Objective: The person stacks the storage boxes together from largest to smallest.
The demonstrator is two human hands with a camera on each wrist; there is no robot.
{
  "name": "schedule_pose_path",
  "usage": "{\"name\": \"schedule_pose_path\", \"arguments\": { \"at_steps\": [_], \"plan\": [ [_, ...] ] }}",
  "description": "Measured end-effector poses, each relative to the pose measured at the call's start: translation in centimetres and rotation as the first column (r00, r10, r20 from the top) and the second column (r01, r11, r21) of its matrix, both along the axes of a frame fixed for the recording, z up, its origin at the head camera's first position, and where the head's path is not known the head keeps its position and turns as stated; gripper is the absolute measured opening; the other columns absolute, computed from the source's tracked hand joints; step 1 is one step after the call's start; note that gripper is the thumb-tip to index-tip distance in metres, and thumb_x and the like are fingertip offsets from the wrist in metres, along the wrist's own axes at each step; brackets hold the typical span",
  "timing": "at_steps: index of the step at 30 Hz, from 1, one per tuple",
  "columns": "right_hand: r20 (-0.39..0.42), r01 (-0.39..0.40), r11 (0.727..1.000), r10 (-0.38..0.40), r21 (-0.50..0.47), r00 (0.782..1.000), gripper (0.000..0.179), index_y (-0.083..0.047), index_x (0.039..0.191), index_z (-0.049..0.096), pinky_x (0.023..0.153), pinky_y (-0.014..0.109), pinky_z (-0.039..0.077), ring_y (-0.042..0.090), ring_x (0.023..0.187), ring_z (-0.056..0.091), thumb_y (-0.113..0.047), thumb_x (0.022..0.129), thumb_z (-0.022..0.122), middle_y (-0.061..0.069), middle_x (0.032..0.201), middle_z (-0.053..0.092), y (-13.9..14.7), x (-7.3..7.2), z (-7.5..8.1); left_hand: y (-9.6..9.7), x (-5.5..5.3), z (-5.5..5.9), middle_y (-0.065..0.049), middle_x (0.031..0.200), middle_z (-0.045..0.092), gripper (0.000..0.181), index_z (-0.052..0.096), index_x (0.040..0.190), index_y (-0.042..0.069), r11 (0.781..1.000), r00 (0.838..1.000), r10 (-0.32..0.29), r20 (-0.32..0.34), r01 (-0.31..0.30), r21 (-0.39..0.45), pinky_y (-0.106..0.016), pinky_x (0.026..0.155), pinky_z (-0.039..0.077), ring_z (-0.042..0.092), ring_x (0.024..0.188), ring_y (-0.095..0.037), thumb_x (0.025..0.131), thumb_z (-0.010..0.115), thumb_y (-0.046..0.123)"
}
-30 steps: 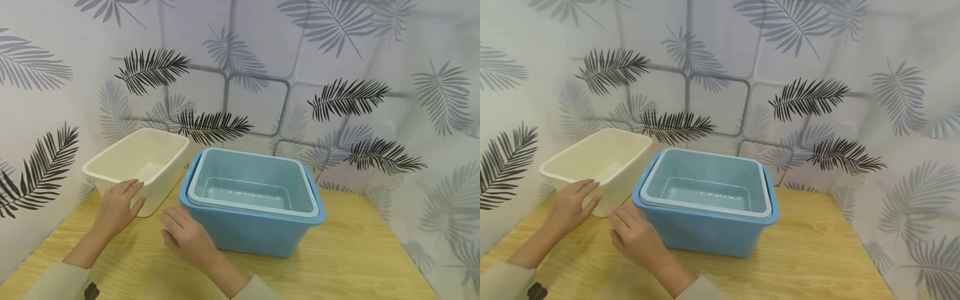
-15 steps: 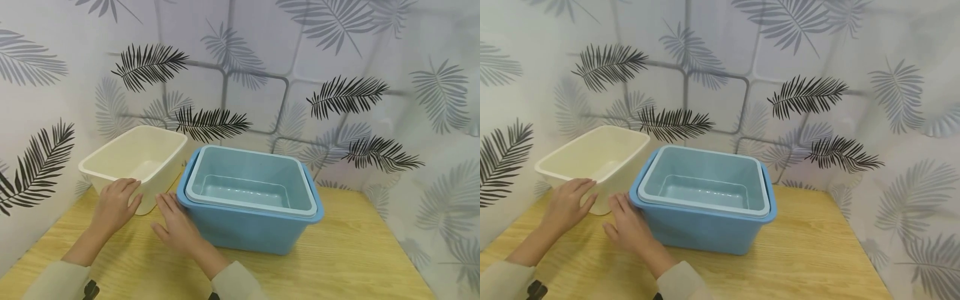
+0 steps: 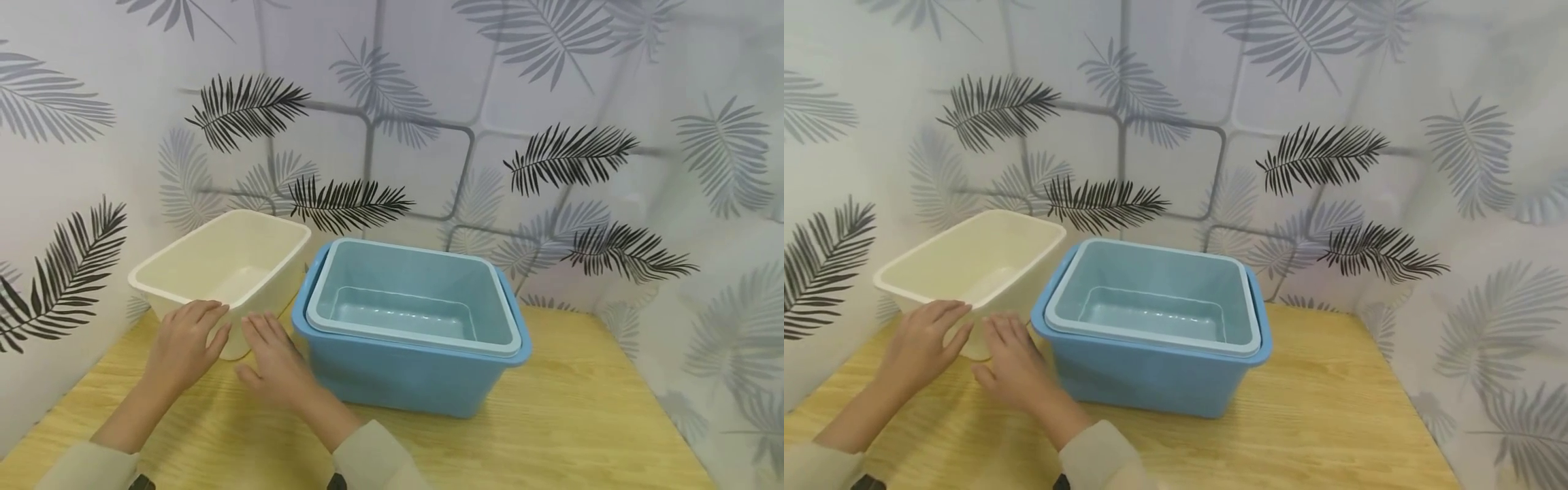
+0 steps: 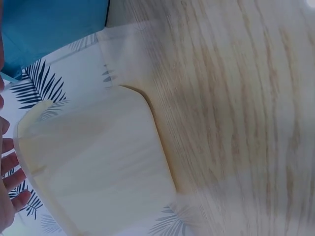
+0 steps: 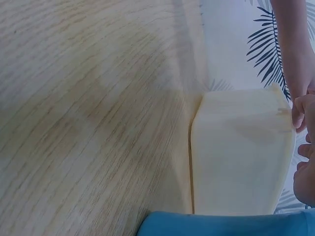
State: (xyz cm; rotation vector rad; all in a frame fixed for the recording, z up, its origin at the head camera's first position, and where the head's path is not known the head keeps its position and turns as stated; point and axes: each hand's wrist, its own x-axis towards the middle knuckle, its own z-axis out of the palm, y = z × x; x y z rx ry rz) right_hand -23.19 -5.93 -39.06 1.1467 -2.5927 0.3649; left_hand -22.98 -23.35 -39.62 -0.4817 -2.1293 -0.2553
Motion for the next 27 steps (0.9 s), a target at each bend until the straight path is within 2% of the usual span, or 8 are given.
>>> {"name": "schedule_pose_path", "arguments": {
  "at_steps": [4, 10, 15, 20, 27],
  "plan": [
    [-0.045, -0.015, 0.999, 0.017, 0.031, 0.999, 0.059, -0.003, 0.143, 0.032, 0.117, 0.030, 0.018, 0.024, 0.142, 0.024, -0.033, 0.095, 0.048, 0.008, 0.149, 0.034, -0.7, -0.1, 0.0, 0.0, 0.6, -0.1, -0.023, 0.091, 0.066, 0.029, 0.066, 0.094, -0.008, 1.000, 0.999, -0.005, -0.032, 0.004, -0.015, -0.050, 0.068, 0.050, 0.062, 0.084, -0.040, 0.080, 0.057, 0.016],
    [-0.133, -0.012, 0.996, 0.023, 0.083, 0.991, 0.060, -0.001, 0.143, 0.032, 0.117, 0.031, 0.017, 0.020, 0.142, 0.024, -0.036, 0.096, 0.047, 0.010, 0.150, 0.033, -0.9, 0.1, 0.1, 0.1, 1.2, 0.0, -0.020, 0.085, 0.068, 0.046, 0.068, 0.088, -0.006, 1.000, 0.996, 0.011, -0.094, -0.012, -0.014, -0.048, 0.064, 0.050, 0.063, 0.079, -0.038, 0.093, 0.038, 0.028],
    [-0.110, -0.016, 0.996, 0.026, 0.093, 0.994, 0.062, -0.001, 0.144, 0.029, 0.117, 0.031, 0.019, 0.023, 0.143, 0.020, -0.037, 0.096, 0.046, 0.012, 0.152, 0.028, -1.1, 0.3, -0.1, 0.1, 1.6, 0.1, -0.018, 0.081, 0.069, 0.055, 0.069, 0.084, -0.004, 0.999, 0.991, 0.027, -0.134, -0.029, -0.013, -0.046, 0.060, 0.050, 0.063, 0.074, -0.037, 0.097, 0.032, 0.034],
    [-0.107, -0.031, 0.998, 0.037, 0.058, 0.994, 0.060, -0.001, 0.143, 0.032, 0.114, 0.035, 0.026, 0.026, 0.142, 0.023, -0.034, 0.095, 0.048, 0.013, 0.151, 0.029, -1.3, 0.3, -0.2, -0.1, 1.9, 0.2, -0.017, 0.078, 0.069, 0.055, 0.069, 0.081, -0.003, 0.999, 0.986, 0.034, -0.161, -0.037, -0.014, -0.047, 0.060, 0.050, 0.063, 0.072, -0.036, 0.098, 0.032, 0.034],
    [-0.042, -0.057, 0.998, 0.057, 0.012, 0.997, 0.060, -0.002, 0.144, 0.030, 0.114, 0.037, 0.026, 0.028, 0.143, 0.020, -0.032, 0.095, 0.049, 0.014, 0.152, 0.026, -1.3, 0.1, -0.4, -0.3, 2.0, 0.4, -0.017, 0.071, 0.068, 0.056, 0.067, 0.072, -0.003, 0.996, 0.976, 0.090, -0.200, -0.091, 0.002, -0.046, 0.059, 0.048, 0.062, 0.066, -0.037, 0.096, 0.033, 0.034]
  ]
}}
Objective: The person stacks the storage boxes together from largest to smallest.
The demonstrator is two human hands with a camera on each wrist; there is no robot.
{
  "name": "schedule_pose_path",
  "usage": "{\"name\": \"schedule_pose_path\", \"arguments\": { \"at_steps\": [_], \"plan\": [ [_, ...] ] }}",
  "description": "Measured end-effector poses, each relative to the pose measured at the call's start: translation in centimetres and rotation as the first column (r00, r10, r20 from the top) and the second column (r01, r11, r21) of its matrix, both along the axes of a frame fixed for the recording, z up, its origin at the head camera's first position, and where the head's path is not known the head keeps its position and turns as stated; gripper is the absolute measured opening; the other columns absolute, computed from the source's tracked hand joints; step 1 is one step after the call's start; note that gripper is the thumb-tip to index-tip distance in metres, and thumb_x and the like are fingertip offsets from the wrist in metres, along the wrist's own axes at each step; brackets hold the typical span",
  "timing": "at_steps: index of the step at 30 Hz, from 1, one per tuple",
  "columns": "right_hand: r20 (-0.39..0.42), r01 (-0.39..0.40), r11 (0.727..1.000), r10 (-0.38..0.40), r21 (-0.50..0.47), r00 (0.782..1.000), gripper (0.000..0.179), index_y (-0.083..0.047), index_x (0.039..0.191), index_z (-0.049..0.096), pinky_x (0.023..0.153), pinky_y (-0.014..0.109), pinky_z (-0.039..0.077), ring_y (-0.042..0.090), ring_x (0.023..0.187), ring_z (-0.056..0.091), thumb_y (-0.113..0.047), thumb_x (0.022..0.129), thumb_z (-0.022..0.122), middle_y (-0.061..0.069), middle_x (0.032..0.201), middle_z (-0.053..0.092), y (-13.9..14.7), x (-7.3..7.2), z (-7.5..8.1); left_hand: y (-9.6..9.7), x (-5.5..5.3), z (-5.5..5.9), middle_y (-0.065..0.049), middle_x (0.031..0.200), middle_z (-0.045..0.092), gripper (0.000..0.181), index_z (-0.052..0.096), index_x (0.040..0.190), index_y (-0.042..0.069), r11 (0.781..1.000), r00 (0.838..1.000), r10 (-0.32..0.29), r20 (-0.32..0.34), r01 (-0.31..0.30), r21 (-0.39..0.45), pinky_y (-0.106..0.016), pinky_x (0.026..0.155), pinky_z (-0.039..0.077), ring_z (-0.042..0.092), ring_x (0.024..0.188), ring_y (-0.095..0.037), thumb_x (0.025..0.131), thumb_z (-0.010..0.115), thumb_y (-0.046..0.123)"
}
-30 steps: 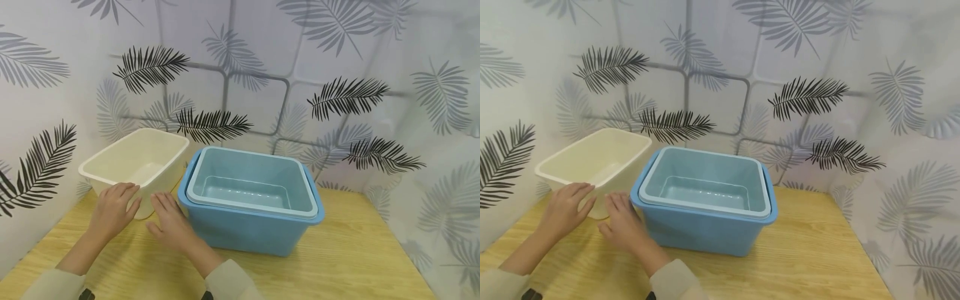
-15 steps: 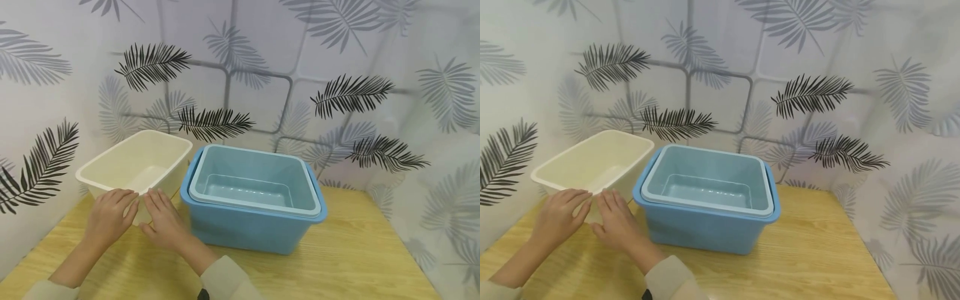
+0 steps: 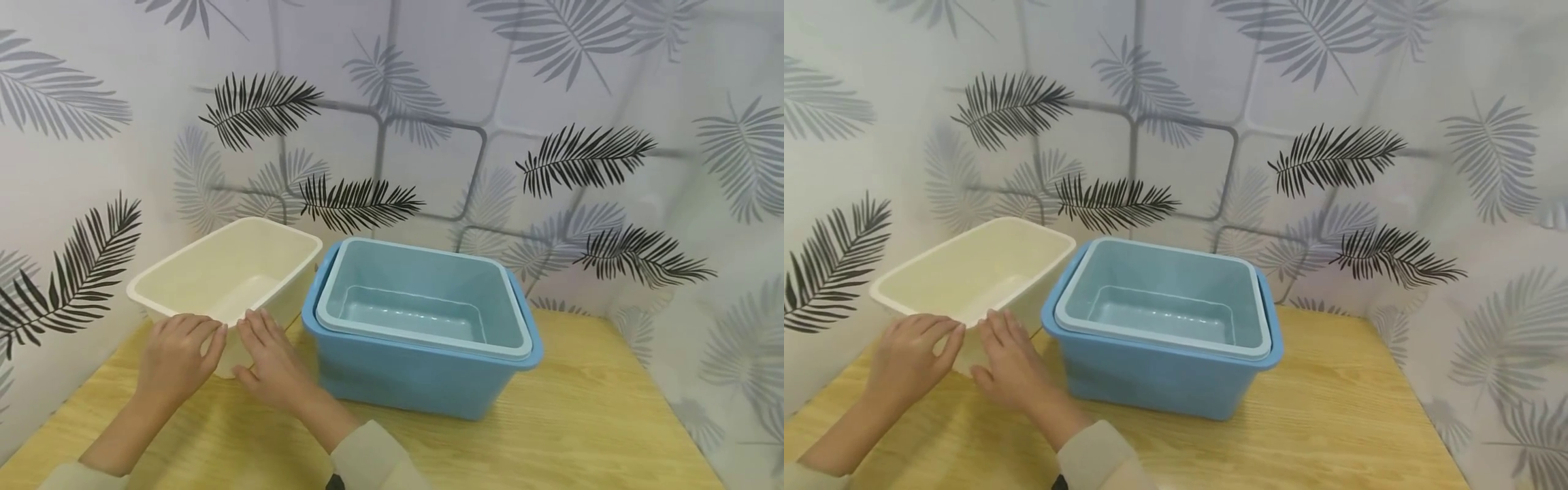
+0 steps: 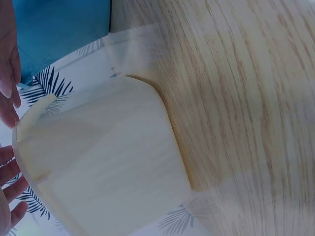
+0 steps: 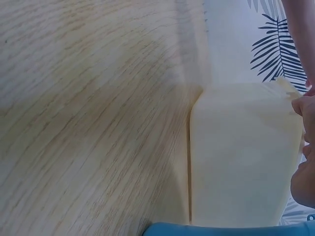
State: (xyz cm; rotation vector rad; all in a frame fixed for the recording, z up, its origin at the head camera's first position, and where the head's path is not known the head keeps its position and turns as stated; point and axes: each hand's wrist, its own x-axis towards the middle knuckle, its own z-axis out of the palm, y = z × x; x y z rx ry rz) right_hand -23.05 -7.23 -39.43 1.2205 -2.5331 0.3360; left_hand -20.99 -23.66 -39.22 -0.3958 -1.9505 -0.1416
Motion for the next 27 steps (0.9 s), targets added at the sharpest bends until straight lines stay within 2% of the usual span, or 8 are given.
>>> {"name": "schedule_pose_path", "arguments": {
  "at_steps": [6, 10, 12, 14, 17, 19, 22, 27],
  "plan": [
    [0.139, 0.036, 0.999, -0.030, -0.036, 0.990, 0.066, -0.005, 0.147, 0.021, 0.116, 0.040, 0.021, 0.029, 0.144, 0.012, -0.030, 0.094, 0.051, 0.011, 0.155, 0.017, 0.4, -0.3, -0.2, -0.1, 0.3, 0.3, -0.020, 0.065, 0.067, 0.058, 0.065, 0.066, -0.004, 0.992, 0.993, 0.110, -0.035, -0.108, 0.067, -0.050, 0.062, 0.045, 0.061, 0.060, -0.039, 0.095, 0.034, 0.036],
    [0.150, 0.049, 0.999, -0.049, 0.009, 0.987, 0.070, -0.008, 0.149, 0.015, 0.117, 0.039, 0.019, 0.028, 0.145, 0.009, -0.032, 0.094, 0.051, 0.009, 0.156, 0.013, 0.6, -0.3, -0.1, 0.1, 0.4, 0.5, -0.021, 0.065, 0.067, 0.054, 0.065, 0.065, -0.004, 0.977, 0.979, 0.200, -0.045, -0.195, 0.090, -0.055, 0.068, 0.044, 0.061, 0.058, -0.039, 0.091, 0.037, 0.034],
    [0.132, 0.049, 0.999, -0.051, 0.023, 0.990, 0.070, -0.007, 0.149, 0.016, 0.117, 0.039, 0.019, 0.029, 0.144, 0.010, -0.032, 0.094, 0.052, 0.010, 0.156, 0.014, 0.7, -0.4, 0.0, 0.5, 0.3, 0.4, -0.021, 0.068, 0.067, 0.052, 0.066, 0.069, -0.005, 0.978, 0.980, 0.192, -0.046, -0.188, 0.090, -0.056, 0.069, 0.044, 0.062, 0.060, -0.039, 0.091, 0.037, 0.033],
    [0.115, 0.057, 0.998, -0.060, 0.026, 0.992, 0.069, -0.006, 0.148, 0.019, 0.116, 0.039, 0.021, 0.030, 0.144, 0.012, -0.032, 0.094, 0.052, 0.010, 0.155, 0.017, 0.7, -0.5, 0.1, 1.0, 0.1, 0.2, -0.020, 0.072, 0.068, 0.046, 0.067, 0.075, -0.005, 0.986, 0.986, 0.163, -0.032, -0.161, 0.045, -0.055, 0.068, 0.047, 0.063, 0.063, -0.039, 0.091, 0.040, 0.028],
    [0.095, 0.068, 0.997, -0.069, 0.022, 0.993, 0.067, -0.004, 0.147, 0.023, 0.115, 0.040, 0.024, 0.031, 0.143, 0.015, -0.032, 0.094, 0.052, 0.012, 0.154, 0.020, 0.6, -0.8, 0.1, 1.9, 0.0, -0.2, -0.019, 0.078, 0.069, 0.027, 0.067, 0.084, -0.006, 0.994, 0.994, 0.107, 0.018, -0.106, -0.038, -0.051, 0.065, 0.050, 0.064, 0.067, -0.037, 0.086, 0.053, 0.017],
    [0.096, 0.076, 0.997, -0.078, 0.025, 0.992, 0.066, -0.003, 0.146, 0.023, 0.115, 0.040, 0.025, 0.031, 0.143, 0.016, -0.033, 0.094, 0.052, 0.012, 0.154, 0.021, 0.5, -0.9, 0.2, 2.2, 0.0, -0.4, -0.019, 0.080, 0.069, 0.017, 0.068, 0.087, -0.006, 0.993, 0.993, 0.101, 0.055, -0.097, -0.074, -0.048, 0.063, 0.052, 0.065, 0.067, -0.034, 0.077, 0.063, 0.007],
    [0.115, 0.078, 0.997, -0.081, 0.022, 0.990, 0.067, -0.003, 0.146, 0.023, 0.114, 0.042, 0.025, 0.032, 0.143, 0.016, -0.033, 0.094, 0.052, 0.012, 0.154, 0.021, 0.4, -1.1, 0.3, 2.5, 0.0, -0.5, -0.019, 0.082, 0.069, 0.023, 0.068, 0.089, -0.007, 0.993, 0.991, 0.102, 0.091, -0.097, -0.061, -0.045, 0.060, 0.053, 0.065, 0.063, -0.033, 0.067, 0.072, -0.005],
    [0.136, 0.101, 0.995, -0.102, 0.014, 0.985, 0.067, -0.005, 0.147, 0.023, 0.115, 0.040, 0.024, 0.030, 0.143, 0.016, -0.032, 0.093, 0.053, 0.010, 0.155, 0.020, 0.2, -1.4, 0.3, 2.5, -0.1, -0.6, -0.019, 0.081, 0.068, 0.024, 0.068, 0.087, -0.007, 0.995, 0.992, 0.092, 0.091, -0.089, -0.033, -0.042, 0.054, 0.053, 0.063, 0.057, -0.031, 0.064, 0.073, -0.012]
  ]
}}
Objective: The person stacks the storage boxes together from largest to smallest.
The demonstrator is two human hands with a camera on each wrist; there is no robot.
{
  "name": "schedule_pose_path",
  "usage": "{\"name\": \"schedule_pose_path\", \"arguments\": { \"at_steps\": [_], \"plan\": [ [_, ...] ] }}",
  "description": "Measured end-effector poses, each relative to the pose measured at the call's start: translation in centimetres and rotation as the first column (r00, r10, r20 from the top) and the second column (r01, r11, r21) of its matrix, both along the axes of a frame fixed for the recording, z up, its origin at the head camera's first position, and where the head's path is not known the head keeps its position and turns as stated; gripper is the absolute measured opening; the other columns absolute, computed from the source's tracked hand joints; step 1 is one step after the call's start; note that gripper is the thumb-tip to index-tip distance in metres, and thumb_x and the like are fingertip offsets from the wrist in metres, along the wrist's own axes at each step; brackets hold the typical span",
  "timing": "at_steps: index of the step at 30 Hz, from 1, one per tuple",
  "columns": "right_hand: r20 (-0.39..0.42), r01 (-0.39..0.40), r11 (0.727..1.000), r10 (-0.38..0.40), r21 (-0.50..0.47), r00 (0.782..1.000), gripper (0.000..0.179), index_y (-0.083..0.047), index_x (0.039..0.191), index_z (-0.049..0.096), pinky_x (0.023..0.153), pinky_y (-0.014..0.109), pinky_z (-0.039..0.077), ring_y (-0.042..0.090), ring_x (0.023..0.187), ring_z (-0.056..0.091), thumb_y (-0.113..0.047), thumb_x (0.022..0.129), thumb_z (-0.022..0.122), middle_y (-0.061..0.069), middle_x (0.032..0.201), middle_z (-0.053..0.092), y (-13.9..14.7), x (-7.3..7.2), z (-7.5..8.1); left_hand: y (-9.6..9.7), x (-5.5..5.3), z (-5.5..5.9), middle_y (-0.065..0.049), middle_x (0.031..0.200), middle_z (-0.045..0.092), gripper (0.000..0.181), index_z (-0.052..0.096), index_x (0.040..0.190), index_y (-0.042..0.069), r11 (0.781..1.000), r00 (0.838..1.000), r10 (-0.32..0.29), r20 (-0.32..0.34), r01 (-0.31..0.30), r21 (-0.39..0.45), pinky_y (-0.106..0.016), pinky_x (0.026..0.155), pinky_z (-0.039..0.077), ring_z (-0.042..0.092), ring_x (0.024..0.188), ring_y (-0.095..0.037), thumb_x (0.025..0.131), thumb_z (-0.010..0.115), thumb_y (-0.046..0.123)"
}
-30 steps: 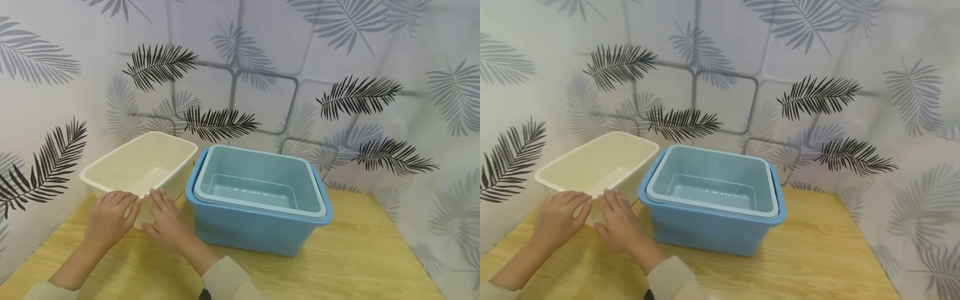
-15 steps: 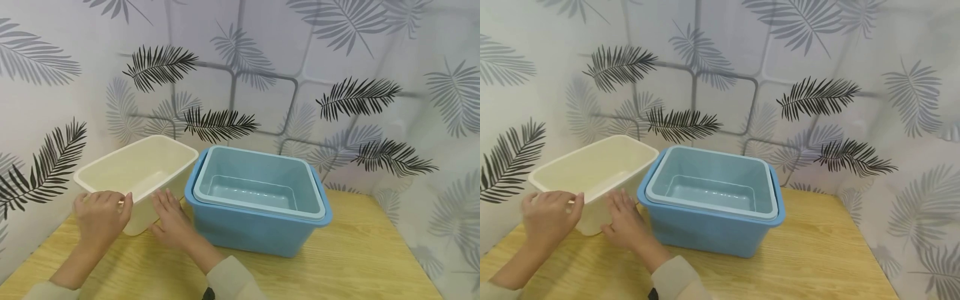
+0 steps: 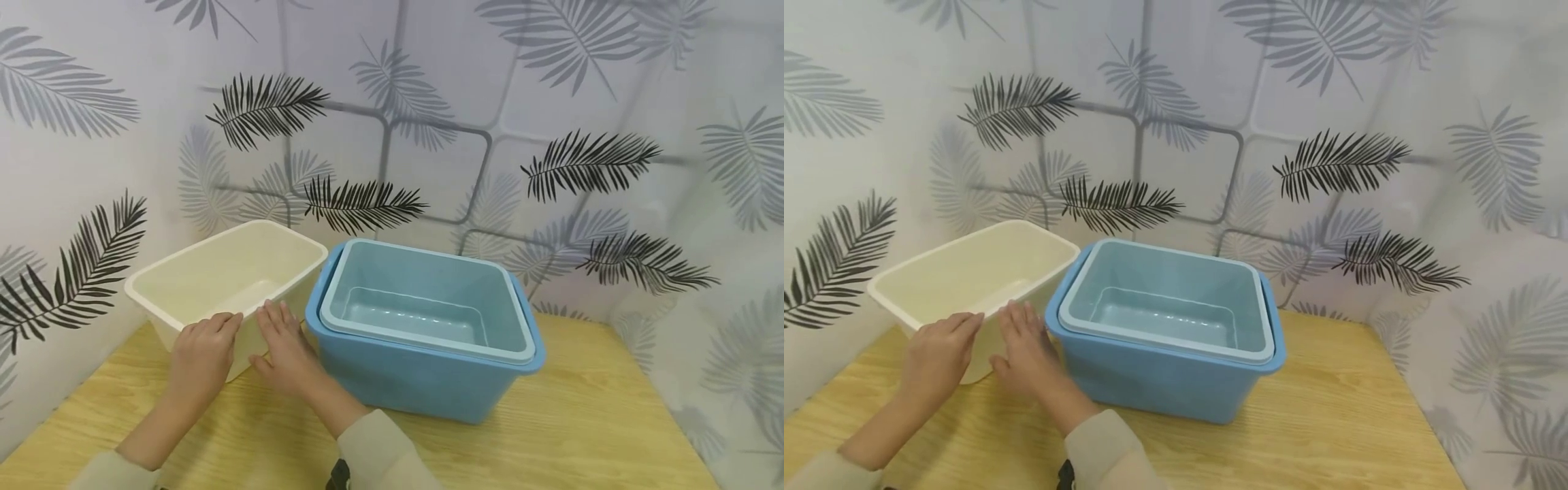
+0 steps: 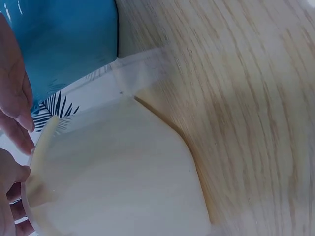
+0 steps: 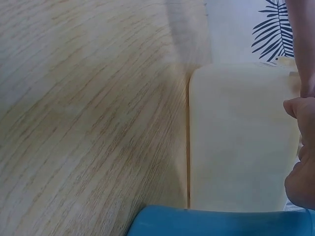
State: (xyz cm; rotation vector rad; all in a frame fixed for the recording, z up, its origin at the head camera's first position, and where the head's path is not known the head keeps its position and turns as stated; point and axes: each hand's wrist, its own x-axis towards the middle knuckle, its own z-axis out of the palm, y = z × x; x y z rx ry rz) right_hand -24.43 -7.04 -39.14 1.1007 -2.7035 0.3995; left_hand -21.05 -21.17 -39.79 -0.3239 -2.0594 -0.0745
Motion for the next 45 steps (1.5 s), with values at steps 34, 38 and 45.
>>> {"name": "schedule_pose_path", "arguments": {
  "at_steps": [34, 38, 45],
  "plan": [
    [0.045, 0.101, 0.992, -0.097, -0.081, 0.994, 0.065, -0.010, 0.144, 0.028, 0.116, 0.042, 0.019, 0.031, 0.144, 0.013, -0.022, 0.089, 0.060, 0.012, 0.154, 0.022, -1.2, -0.7, 0.6, -1.0, 0.9, 0.0, -0.019, 0.047, 0.051, 0.042, 0.038, 0.049, 0.001, 0.984, 0.979, 0.174, -0.110, -0.177, -0.011, -0.035, 0.038, 0.035, 0.042, 0.039, -0.028, 0.087, 0.041, 0.016],
    [-0.012, 0.082, 0.995, -0.082, -0.051, 0.997, 0.064, -0.010, 0.143, 0.031, 0.115, 0.041, 0.023, 0.030, 0.142, 0.020, -0.022, 0.088, 0.061, 0.011, 0.151, 0.028, -1.2, -0.6, 0.7, -1.6, 0.9, -0.1, -0.023, 0.052, 0.054, 0.034, 0.042, 0.051, -0.002, 0.985, 0.979, 0.171, -0.109, -0.169, 0.022, -0.043, 0.043, 0.039, 0.047, 0.044, -0.035, 0.081, 0.048, 0.013],
    [-0.120, 0.057, 0.998, -0.059, -0.013, 0.991, 0.059, -0.012, 0.139, 0.039, 0.114, 0.038, 0.028, 0.026, 0.138, 0.032, -0.022, 0.087, 0.064, 0.008, 0.144, 0.039, -1.4, -0.3, 0.7, -2.6, 1.0, -0.5, -0.026, 0.062, 0.061, 0.032, 0.050, 0.056, -0.008, 0.974, 0.964, 0.224, -0.141, -0.219, 0.052, -0.051, 0.050, 0.047, 0.055, 0.053, -0.041, 0.079, 0.050, 0.015]
  ]
}}
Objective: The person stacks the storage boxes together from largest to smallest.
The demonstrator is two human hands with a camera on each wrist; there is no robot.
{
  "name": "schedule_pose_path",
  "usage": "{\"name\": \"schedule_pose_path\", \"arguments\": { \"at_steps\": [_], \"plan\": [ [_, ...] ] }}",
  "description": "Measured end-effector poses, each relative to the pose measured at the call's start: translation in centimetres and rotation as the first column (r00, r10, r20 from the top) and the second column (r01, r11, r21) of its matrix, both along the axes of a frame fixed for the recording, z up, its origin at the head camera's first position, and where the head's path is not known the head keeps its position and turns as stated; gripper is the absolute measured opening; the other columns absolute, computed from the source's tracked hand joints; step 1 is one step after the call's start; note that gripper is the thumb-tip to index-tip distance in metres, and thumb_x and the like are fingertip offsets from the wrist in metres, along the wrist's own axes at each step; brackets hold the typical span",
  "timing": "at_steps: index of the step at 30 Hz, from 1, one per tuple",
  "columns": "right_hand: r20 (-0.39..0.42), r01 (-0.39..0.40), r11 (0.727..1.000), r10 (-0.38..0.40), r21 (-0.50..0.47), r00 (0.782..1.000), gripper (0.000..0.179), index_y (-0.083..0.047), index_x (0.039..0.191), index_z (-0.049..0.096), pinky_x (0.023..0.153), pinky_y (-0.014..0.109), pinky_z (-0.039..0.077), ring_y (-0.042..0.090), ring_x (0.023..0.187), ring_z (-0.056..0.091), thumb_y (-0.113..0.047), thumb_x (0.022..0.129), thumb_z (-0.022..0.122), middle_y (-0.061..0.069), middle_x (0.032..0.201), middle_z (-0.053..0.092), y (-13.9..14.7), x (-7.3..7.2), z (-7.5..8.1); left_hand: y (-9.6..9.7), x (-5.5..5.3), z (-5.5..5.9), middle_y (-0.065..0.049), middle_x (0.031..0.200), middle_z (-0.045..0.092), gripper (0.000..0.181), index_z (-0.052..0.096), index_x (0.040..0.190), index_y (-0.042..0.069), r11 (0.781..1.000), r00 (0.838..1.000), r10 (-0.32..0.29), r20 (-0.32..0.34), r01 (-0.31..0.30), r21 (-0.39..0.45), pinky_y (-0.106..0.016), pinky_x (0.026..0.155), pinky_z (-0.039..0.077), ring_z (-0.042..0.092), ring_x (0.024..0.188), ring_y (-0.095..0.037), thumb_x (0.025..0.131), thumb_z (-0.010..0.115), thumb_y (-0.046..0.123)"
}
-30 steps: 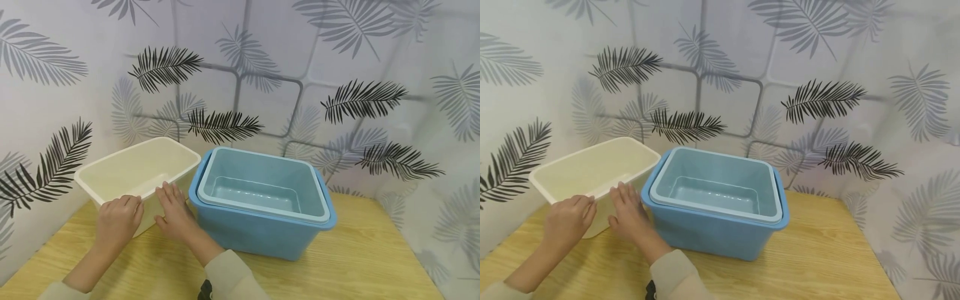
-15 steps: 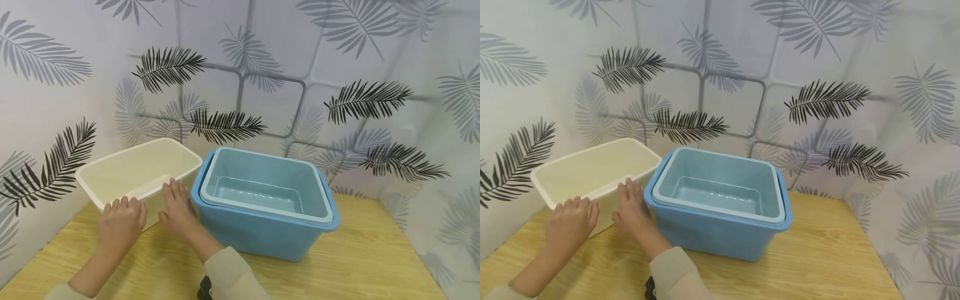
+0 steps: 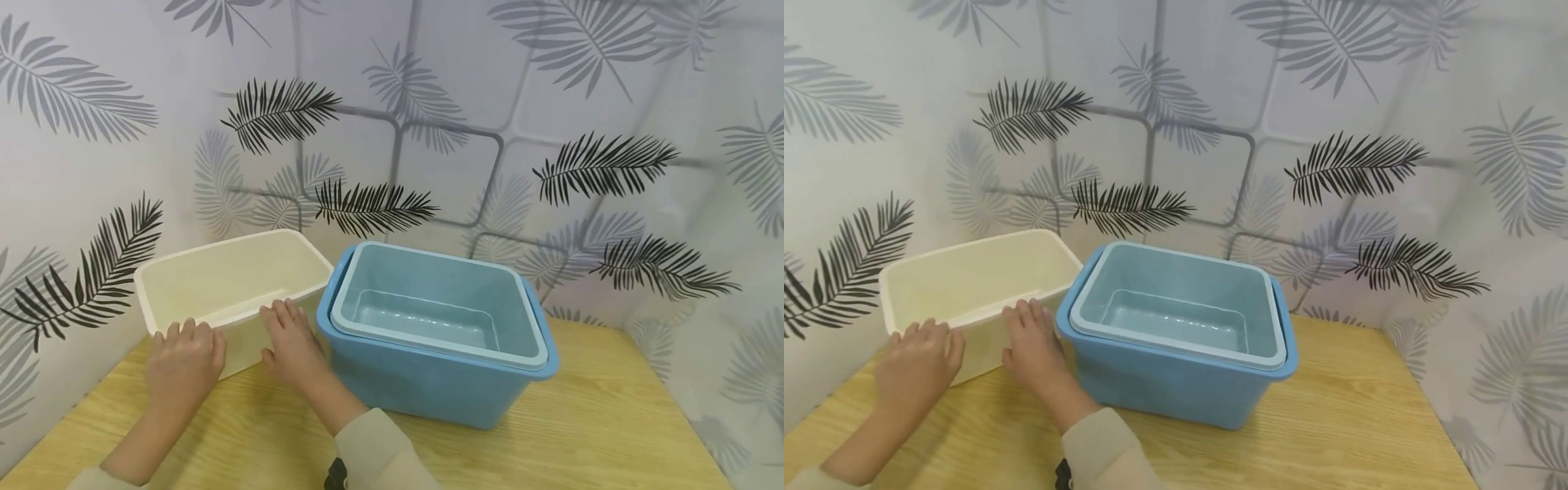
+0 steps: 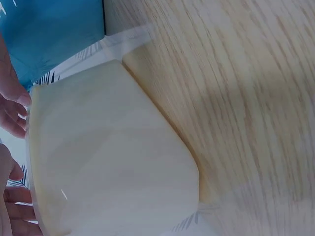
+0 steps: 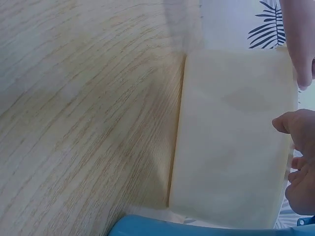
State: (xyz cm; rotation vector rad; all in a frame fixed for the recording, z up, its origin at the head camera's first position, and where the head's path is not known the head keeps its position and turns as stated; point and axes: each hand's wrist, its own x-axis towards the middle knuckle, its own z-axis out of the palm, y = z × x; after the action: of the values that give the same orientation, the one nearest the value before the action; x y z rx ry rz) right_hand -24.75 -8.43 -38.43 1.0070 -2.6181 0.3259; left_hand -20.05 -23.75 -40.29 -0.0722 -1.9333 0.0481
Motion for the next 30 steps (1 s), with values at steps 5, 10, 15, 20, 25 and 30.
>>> {"name": "schedule_pose_path", "arguments": {
  "at_steps": [5, 10, 15, 20, 25, 30],
  "plan": [
    [-0.059, 0.018, 1.000, -0.018, 0.014, 0.998, 0.056, -0.013, 0.137, 0.043, 0.113, 0.035, 0.029, 0.023, 0.135, 0.037, -0.022, 0.086, 0.064, 0.005, 0.140, 0.044, -0.2, 0.3, 0.1, -0.3, -0.2, 0.1, -0.025, 0.061, 0.061, 0.030, 0.048, 0.054, -0.007, 1.000, 1.000, 0.001, -0.020, -0.001, 0.025, -0.046, 0.046, 0.043, 0.050, 0.048, -0.039, 0.077, 0.052, 0.012],
    [-0.172, 0.027, 0.994, -0.008, 0.108, 0.985, 0.055, -0.013, 0.133, 0.045, 0.112, 0.030, 0.031, 0.018, 0.129, 0.043, -0.029, 0.084, 0.066, 0.001, 0.132, 0.049, -0.4, 0.8, 0.2, -1.0, -0.1, 0.1, -0.026, 0.059, 0.057, 0.034, 0.051, 0.059, -0.011, 0.999, 1.000, 0.003, 0.006, -0.003, 0.038, -0.051, 0.053, 0.046, 0.053, 0.054, -0.042, 0.082, 0.045, 0.013],
    [-0.189, 0.002, 0.987, 0.028, 0.159, 0.981, 0.059, -0.011, 0.135, 0.043, 0.112, 0.030, 0.031, 0.020, 0.131, 0.042, -0.035, 0.085, 0.064, 0.003, 0.135, 0.048, -0.4, 1.4, 0.3, -1.7, 0.0, -0.1, -0.025, 0.057, 0.054, 0.037, 0.050, 0.059, -0.011, 0.999, 1.000, 0.000, 0.015, 0.000, 0.053, -0.048, 0.050, 0.041, 0.051, 0.055, -0.042, 0.085, 0.040, 0.014],
    [-0.044, 0.011, 0.995, -0.007, 0.095, 0.999, 0.068, -0.007, 0.143, 0.031, 0.115, 0.036, 0.026, 0.028, 0.142, 0.023, -0.032, 0.088, 0.060, 0.011, 0.152, 0.028, 0.3, 1.1, -0.2, -1.9, -0.1, -0.4, -0.029, 0.068, 0.060, 0.035, 0.053, 0.065, -0.013, 0.998, 1.000, 0.011, 0.004, -0.011, 0.063, -0.048, 0.053, 0.044, 0.056, 0.066, -0.045, 0.084, 0.041, 0.014],
    [0.090, 0.069, 0.997, -0.071, 0.022, 0.993, 0.073, -0.004, 0.147, 0.021, 0.116, 0.035, 0.021, 0.030, 0.144, 0.012, -0.024, 0.088, 0.059, 0.013, 0.155, 0.015, 1.0, 0.5, -0.5, -1.7, -0.2, -1.1, -0.034, 0.093, 0.062, 0.038, 0.058, 0.085, -0.016, 0.996, 1.000, 0.004, -0.015, -0.002, 0.091, -0.060, 0.078, 0.046, 0.057, 0.089, -0.050, 0.083, 0.041, 0.017],
    [0.103, 0.099, 0.995, -0.099, 0.010, 0.990, 0.072, -0.003, 0.147, 0.021, 0.116, 0.031, 0.022, 0.029, 0.144, 0.014, -0.020, 0.088, 0.059, 0.013, 0.155, 0.017, 1.3, 0.4, -0.6, -1.6, -0.2, -1.9, -0.034, 0.106, 0.060, 0.043, 0.058, 0.104, -0.015, 0.997, 0.999, -0.042, 0.015, 0.041, 0.063, -0.065, 0.089, 0.040, 0.054, 0.102, -0.051, 0.085, 0.039, 0.018]
  ]
}}
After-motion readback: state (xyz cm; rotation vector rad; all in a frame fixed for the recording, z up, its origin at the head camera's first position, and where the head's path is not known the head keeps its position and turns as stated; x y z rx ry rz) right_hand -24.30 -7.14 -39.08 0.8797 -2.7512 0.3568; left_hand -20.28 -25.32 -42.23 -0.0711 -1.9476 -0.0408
